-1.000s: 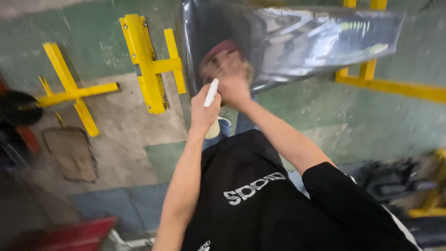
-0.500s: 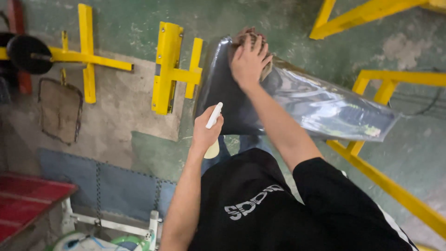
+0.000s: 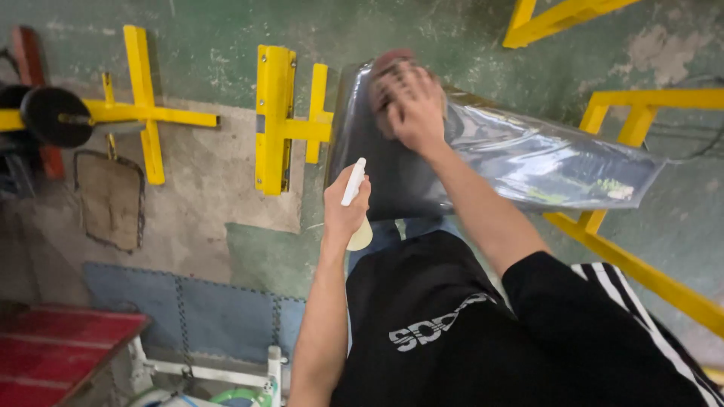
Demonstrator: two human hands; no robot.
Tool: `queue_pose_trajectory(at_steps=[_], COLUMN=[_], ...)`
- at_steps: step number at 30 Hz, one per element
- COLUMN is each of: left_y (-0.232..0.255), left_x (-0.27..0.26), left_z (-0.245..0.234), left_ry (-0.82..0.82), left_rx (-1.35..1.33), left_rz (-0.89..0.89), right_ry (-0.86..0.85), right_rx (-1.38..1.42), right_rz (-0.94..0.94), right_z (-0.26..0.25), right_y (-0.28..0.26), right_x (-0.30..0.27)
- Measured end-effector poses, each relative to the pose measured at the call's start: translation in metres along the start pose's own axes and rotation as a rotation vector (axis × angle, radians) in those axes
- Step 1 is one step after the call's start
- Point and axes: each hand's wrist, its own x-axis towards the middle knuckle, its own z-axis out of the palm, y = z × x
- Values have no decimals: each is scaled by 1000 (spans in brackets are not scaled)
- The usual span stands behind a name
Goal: Wiping down weight plates, machines, and benches with a cleaning spray and cloth.
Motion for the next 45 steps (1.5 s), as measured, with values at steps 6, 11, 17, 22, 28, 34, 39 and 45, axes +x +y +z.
queue_pose_trajectory(at_steps=[6, 11, 17, 22, 28, 34, 39, 45], left_y=[14, 28, 39, 27, 46, 50, 56, 36], left_x=[18, 31, 42, 49, 35, 20, 17, 27], left_z=[3, -9, -7, 8, 38, 78, 121, 174], left_ry=[-124, -236, -348, -421, -485, -485, -347, -269], left_rx=[99, 139, 154, 140, 239, 298, 310, 338], left_rz=[128, 222, 146, 306, 176, 69, 37, 163], right_ry=[139, -134, 13, -41, 103, -342, -137, -81], right_rx=[-161, -392, -102, 82, -26, -447, 157, 57], right_rz=[641, 724, 351, 137, 455, 608, 411, -7], right_z=[8, 39, 27, 2, -14, -14, -2, -49], right_y=[98, 166, -4, -29, 116, 209, 110, 148], right_x=[-78, -90, -39, -96, -158, -118, -31, -92])
